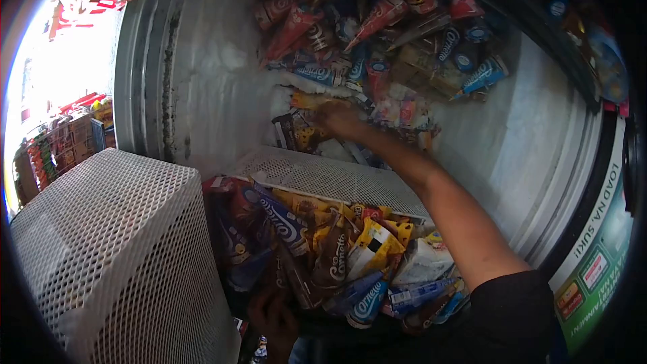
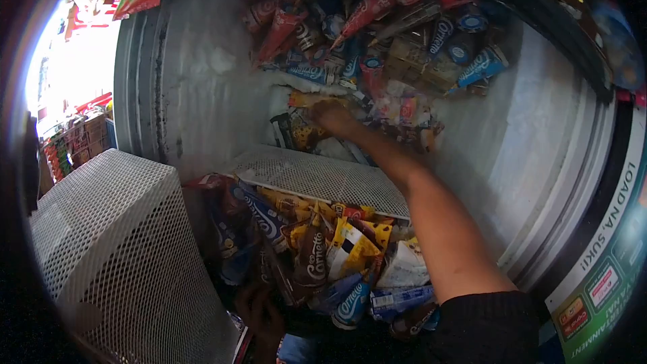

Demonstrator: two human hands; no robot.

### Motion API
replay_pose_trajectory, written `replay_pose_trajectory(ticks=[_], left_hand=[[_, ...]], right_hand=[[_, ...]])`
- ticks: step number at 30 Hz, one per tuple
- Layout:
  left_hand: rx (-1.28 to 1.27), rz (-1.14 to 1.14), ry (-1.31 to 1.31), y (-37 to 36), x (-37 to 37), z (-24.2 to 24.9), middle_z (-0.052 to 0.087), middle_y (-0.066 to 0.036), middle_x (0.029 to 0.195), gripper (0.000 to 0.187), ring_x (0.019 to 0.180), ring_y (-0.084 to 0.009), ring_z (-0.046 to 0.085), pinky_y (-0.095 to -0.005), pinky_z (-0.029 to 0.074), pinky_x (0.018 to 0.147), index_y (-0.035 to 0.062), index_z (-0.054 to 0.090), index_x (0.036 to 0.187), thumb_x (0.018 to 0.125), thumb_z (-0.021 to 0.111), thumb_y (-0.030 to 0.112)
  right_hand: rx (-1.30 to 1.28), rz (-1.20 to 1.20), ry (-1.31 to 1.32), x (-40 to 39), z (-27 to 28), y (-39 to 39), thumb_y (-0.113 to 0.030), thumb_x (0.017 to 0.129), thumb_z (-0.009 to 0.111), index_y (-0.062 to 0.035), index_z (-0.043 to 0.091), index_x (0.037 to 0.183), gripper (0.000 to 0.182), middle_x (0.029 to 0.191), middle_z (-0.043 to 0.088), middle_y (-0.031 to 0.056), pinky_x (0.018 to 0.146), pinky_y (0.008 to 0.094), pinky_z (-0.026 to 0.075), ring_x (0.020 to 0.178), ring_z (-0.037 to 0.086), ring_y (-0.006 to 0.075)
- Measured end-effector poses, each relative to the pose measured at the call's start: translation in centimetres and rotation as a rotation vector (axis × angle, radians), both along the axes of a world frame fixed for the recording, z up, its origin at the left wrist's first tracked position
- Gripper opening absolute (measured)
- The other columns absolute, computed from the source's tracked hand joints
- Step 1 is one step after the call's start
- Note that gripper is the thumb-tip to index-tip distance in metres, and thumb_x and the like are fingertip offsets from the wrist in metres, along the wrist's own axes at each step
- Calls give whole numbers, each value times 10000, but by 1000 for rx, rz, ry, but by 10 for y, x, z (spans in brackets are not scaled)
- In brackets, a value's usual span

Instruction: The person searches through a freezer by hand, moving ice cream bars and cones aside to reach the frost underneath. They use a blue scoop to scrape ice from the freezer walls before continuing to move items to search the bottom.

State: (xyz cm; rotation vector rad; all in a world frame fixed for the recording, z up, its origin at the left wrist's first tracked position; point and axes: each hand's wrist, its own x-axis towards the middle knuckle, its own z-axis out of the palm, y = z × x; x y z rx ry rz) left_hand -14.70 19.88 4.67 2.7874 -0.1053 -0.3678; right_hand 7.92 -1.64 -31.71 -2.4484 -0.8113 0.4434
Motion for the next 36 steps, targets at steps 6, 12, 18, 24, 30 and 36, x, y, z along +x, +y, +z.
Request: replay_pose_trajectory(ticks=[6, 12, 18, 24, 30, 36], left_hand=[[45, -4, 44, -2, 3, 1, 488, -131, 1036, 244, 950, -276, 484, -380, 411, 791, 22, 620, 965, 780, 480, -51], [-7, 20, 21, 5, -4, -3, 528, -129, 1047, 221, 967, -295, 498, -406, 416, 799, 48, 628, 923, 729, 536, -3], [10, -8, 6, 5, -3, -1, 518, -138, 1050, 205, 959, -297, 488, -414, 414, 786, 40, 617, 934, 774, 504, -18], [8, -25, -1, 4, 1, 2, 517, -130, 1074, 219, 977, -305, 491, -421, 414, 817, 39, 619, 976, 796, 501, -3], [-29, 1, -69, 7, -7, -4, 515, -130, 1093, 258, 1000, -320, 498, -437, 415, 844, 66, 620, 994, 758, 536, 1], [-71, 1, -144, 9, -9, -2, 529, -144, 1052, 259, 985, -337, 513, -436, 431, 836, 54, 616, 974, 729, 553, -1]], right_hand=[[-120, 62, -252, 9, -28, 47, -146, 764, 565, -13, 561, 1099, 361, 1109, 558, 97, 779, 359, 484, 1065, 507, 234], [-276, 154, -175, -4, -38, 38, -189, 758, 564, -47, 594, 1056, 332, 1159, 539, 92, 723, 357, 486, 1058, 496, 233], [-159, 200, -423, -31, 3, -17, -181, 712, 579, -70, 661, 951, 276, 1137, 550, 64, 864, 428, 433, 1145, 452, 244], [-324, 305, -388, -50, 3, -43, -186, 772, 559, -93, 666, 934, 215, 1268, 469, 93, 913, 474, 387, 1231, 383, 262], [-25, -60, 119, -48, 115, -67, -225, 765, 628, -101, 493, 1179, 453, 1158, 557, 141, 846, 464, 444, 1059, 552, 332], [350, -249, 261, 3, 244, -69, -131, 650, 663, -90, 480, 1177, 559, 991, 613, 172, 775, 418, 471, 913, 596, 374]])
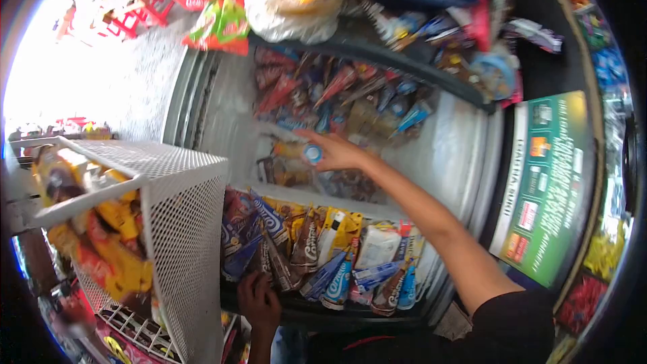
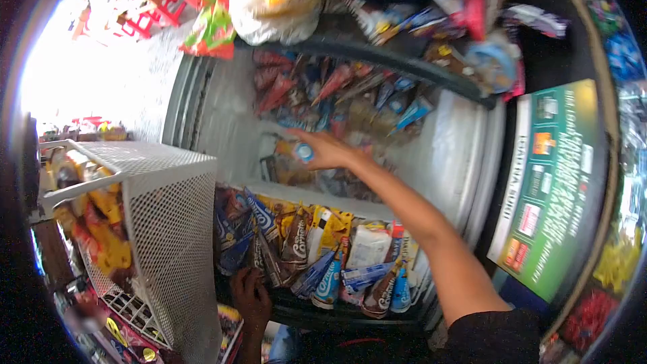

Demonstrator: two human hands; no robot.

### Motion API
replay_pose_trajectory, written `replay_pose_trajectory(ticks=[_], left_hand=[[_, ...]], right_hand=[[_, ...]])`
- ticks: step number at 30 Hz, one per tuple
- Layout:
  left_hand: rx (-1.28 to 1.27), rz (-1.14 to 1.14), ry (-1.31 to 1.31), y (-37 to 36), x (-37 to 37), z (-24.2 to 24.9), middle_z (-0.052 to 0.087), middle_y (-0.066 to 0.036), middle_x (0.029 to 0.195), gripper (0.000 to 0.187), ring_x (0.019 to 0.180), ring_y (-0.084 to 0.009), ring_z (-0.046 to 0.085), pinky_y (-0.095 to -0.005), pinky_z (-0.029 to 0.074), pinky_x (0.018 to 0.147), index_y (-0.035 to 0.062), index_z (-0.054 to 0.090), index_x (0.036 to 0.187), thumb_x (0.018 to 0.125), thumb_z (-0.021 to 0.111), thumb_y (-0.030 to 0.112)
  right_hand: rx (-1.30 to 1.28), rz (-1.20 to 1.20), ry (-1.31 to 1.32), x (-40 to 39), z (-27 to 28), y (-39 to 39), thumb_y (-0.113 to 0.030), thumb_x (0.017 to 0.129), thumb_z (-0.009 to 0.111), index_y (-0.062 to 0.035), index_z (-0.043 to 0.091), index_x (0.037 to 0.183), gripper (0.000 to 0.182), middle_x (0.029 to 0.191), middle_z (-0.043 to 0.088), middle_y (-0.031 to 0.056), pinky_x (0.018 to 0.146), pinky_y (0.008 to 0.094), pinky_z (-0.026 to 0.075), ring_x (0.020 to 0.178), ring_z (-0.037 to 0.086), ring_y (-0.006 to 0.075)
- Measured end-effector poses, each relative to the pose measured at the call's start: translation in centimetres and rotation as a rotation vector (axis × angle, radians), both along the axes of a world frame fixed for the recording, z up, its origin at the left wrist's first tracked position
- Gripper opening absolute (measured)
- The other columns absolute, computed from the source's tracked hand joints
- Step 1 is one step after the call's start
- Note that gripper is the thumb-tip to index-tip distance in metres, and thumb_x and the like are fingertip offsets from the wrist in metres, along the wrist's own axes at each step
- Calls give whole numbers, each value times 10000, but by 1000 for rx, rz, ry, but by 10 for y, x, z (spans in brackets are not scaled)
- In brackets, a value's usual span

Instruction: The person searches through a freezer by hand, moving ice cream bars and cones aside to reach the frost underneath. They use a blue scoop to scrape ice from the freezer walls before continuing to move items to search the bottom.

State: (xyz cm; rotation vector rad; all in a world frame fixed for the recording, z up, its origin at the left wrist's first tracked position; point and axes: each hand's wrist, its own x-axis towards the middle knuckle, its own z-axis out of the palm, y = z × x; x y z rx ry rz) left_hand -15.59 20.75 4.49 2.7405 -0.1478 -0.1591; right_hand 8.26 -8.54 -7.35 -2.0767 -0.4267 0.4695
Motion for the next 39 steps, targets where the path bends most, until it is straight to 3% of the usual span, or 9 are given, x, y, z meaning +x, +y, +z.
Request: replay_pose_trajectory(ticks=[9, 14, 15, 19, 22, 23, 27, 33, 39], left_hand=[[-71, -3, -74, -1, -3, 6, 524, -150, 1014, 237, 957, -334, 518, -414, 440, 786, 14, 599, 981, 760, 524, -27], [-45, -31, -45, -2, -3, 11, 520, -155, 1036, 199, 974, -325, 514, -398, 439, 799, 6, 592, 977, 793, 519, -12], [-43, -28, -57, -1, -3, 10, 525, -153, 1029, 224, 965, -326, 518, -416, 435, 795, 13, 592, 971, 758, 530, -10], [-75, 9, -34, -2, -3, 9, 531, -141, 1029, 244, 964, -331, 517, -440, 425, 804, 33, 594, 961, 724, 543, 6], [-54, -13, -111, -1, -4, 3, 530, -126, 1034, 233, 969, -331, 516, -441, 422, 813, 45, 594, 955, 729, 545, 22], [-36, 3, -80, -1, -4, 4, 530, -126, 1034, 233, 969, -331, 516, -441, 422, 813, 45, 594, 955, 729, 545, 22], [-14, -12, -52, -2, 0, 2, 534, -116, 1025, 224, 967, -322, 520, -434, 425, 813, 54, 597, 958, 741, 547, 31], [-23, -6, -33, -6, 7, 3, 535, -127, 1026, 230, 949, -315, 529, -423, 438, 790, 56, 596, 958, 738, 556, 4], [54, -4, 26, -5, 6, 0, 531, -138, 1039, 184, 988, -309, 522, -395, 427, 842, 22, 613, 970, 798, 549, 19]], right_hand=[[491, -564, -480, -27, 221, -96, -26, 626, 739, -120, 522, 1143, 568, 1099, 533, -4, 843, 261, 422, 984, 501, 116], [-38, -825, -1212, 56, 270, -207, 23, 677, 715, -79, 517, 1138, 512, 1046, 550, 17, 845, 262, 434, 980, 526, 117], [-57, -843, -1325, 79, 278, -216, -6, 600, 746, -79, 556, 1046, 490, 1038, 596, 94, 846, 349, 442, 984, 560, 283], [-403, -541, -988, 150, 257, -276, -116, 674, 705, -70, 597, 1050, 393, 1119, 592, 107, 870, 366, 433, 1070, 536, 273], [-423, -813, -918, 141, 279, -258, -114, 801, 634, -56, 603, 1072, 279, 1000, 632, 71, 760, 280, 470, 830, 595, 140], [195, -775, -884, 116, 284, -219, -276, 850, 598, 10, 572, 916, 295, 709, 569, 70, 434, 266, 420, 467, 525, 118], [365, -540, -594, 47, 241, -140, -202, 891, 531, 14, 616, 946, 238, 902, 634, 97, 774, 282, 470, 824, 600, 165], [198, 58, 754, 0, -9, -48, -302, 810, 642, -21, 664, 932, 307, 877, 662, 64, 612, 246, 495, 725, 625, 119], [-343, -218, 442, -15, -215, -35, -374, 762, 620, -84, 574, 1147, 484, 967, 631, 164, 755, 364, 478, 886, 622, 269]])
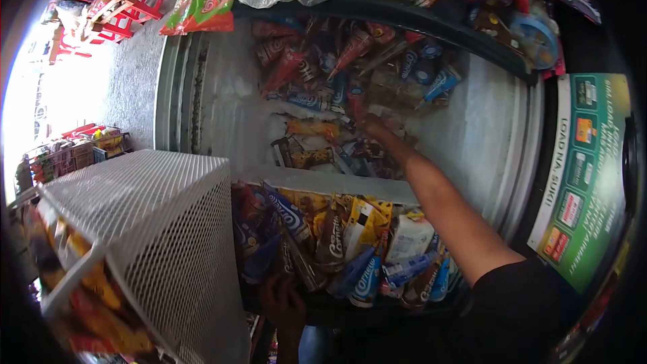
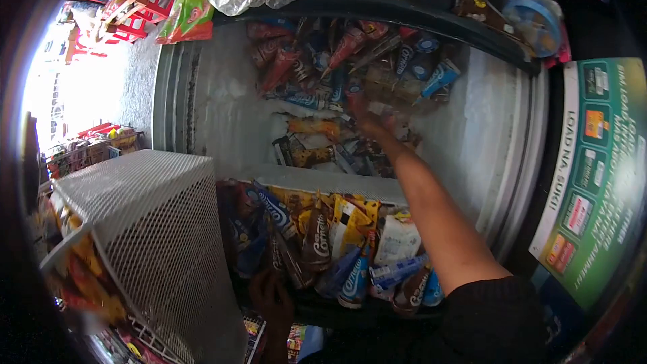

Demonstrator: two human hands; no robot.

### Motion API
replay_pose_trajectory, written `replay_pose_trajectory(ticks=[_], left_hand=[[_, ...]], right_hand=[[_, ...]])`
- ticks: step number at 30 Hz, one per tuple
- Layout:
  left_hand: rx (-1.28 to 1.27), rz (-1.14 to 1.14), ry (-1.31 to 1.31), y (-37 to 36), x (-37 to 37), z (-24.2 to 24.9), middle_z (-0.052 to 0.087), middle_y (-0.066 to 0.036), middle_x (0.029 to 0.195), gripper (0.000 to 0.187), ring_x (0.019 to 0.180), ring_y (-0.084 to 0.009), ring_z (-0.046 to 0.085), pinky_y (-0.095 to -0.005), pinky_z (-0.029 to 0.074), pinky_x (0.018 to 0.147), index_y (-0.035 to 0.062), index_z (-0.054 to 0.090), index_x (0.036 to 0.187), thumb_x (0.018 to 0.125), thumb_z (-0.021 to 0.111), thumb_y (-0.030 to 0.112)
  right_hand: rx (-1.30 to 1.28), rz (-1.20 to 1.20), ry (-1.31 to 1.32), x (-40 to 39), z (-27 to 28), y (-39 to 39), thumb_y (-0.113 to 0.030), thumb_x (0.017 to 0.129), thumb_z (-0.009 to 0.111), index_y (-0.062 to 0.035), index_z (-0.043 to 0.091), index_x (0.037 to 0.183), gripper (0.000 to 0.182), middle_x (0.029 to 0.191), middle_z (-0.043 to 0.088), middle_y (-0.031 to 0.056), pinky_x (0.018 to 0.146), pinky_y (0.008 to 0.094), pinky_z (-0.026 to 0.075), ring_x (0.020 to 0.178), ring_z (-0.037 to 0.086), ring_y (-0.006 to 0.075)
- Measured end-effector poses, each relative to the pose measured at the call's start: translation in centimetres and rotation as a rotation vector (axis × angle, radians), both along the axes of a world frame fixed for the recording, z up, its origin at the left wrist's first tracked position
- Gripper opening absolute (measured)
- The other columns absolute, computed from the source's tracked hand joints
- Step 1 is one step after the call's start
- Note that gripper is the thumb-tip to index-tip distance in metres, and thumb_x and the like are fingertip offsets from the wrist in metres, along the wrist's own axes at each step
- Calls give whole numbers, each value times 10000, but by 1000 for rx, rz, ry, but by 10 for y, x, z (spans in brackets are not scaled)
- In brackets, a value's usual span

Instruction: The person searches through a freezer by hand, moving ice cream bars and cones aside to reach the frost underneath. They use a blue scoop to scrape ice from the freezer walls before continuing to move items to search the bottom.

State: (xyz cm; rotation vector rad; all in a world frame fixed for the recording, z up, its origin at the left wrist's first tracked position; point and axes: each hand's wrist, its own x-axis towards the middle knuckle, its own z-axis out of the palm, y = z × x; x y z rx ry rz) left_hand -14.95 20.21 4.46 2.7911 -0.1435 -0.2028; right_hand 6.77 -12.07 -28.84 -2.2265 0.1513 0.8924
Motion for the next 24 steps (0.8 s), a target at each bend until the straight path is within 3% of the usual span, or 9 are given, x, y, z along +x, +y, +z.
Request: replay_pose_trajectory(ticks=[2, 9, 12, 14, 16, 18, 19, 21, 24], left_hand=[[-28, 26, 25, 0, 0, -2, 531, -142, 1034, 190, 986, -314, 516, -399, 426, 835, 27, 615, 968, 792, 547, 6], [15, -6, 57, 0, 4, -2, 526, -146, 1040, 180, 949, -308, 524, -395, 436, 795, 30, 623, 944, 782, 548, 2], [-4, -22, 20, 0, 3, -1, 526, -151, 1035, 185, 946, -316, 522, -398, 434, 794, 29, 621, 941, 773, 553, -8], [1, -14, 46, -3, 6, 4, 528, -151, 1021, 181, 957, -322, 516, -401, 429, 804, 25, 617, 926, 762, 556, -22], [-12, -11, 19, -2, 3, 2, 527, -150, 1019, 177, 960, -322, 515, -403, 426, 808, 21, 614, 924, 763, 553, -21], [-29, -10, -19, -2, 3, 4, 526, -148, 1017, 173, 964, -323, 513, -404, 423, 812, 17, 610, 923, 764, 551, -21], [-46, -18, -31, -3, 4, 5, 526, -146, 1015, 171, 964, -323, 513, -404, 424, 814, 14, 607, 923, 766, 548, -21], [-83, -33, -72, -4, 5, 9, 526, -144, 1013, 170, 965, -324, 513, -404, 424, 817, 11, 604, 923, 767, 545, -22], [-91, -29, -63, -2, 0, 12, 527, -147, 1017, 172, 971, -323, 513, -399, 425, 823, 7, 602, 931, 774, 537, -19]], right_hand=[[23, -631, -317, 9, -51, 12, -386, 747, 626, -115, 470, 1249, 591, 1039, 608, 189, 792, 412, 460, 936, 594, 351], [-142, -834, -206, 18, -55, 23, -412, 701, 672, -82, 507, 1197, 619, 1025, 611, 197, 795, 425, 455, 941, 589, 363], [-26, -719, -293, -4, -55, 9, -411, 706, 672, -48, 559, 1119, 561, 1015, 620, 191, 771, 417, 468, 935, 605, 335], [326, -593, -177, -22, -77, -3, -435, 702, 677, -19, 510, 1183, 657, 905, 652, 166, 699, 369, 493, 775, 644, 291], [-35, -419, -243, -33, -23, -1, -351, 715, 697, -55, 599, 1067, 470, 881, 657, 103, 627, 344, 495, 673, 626, 203], [114, -280, -141, -42, 20, -13, -310, 712, 715, -76, 635, 993, 375, 886, 656, 64, 646, 313, 489, 694, 612, 159], [96, -281, -175, -41, 62, -19, -310, 712, 715, -76, 635, 993, 375, 886, 656, 64, 646, 313, 489, 694, 612, 159], [388, -359, 143, -33, 180, -24, -288, 702, 738, -54, 633, 996, 389, 862, 656, 46, 699, 305, 487, 740, 620, 153], [555, -357, -157, -30, 236, -55, -236, 673, 780, -23, 632, 961, 388, 904, 654, 51, 705, 290, 493, 768, 615, 141]])
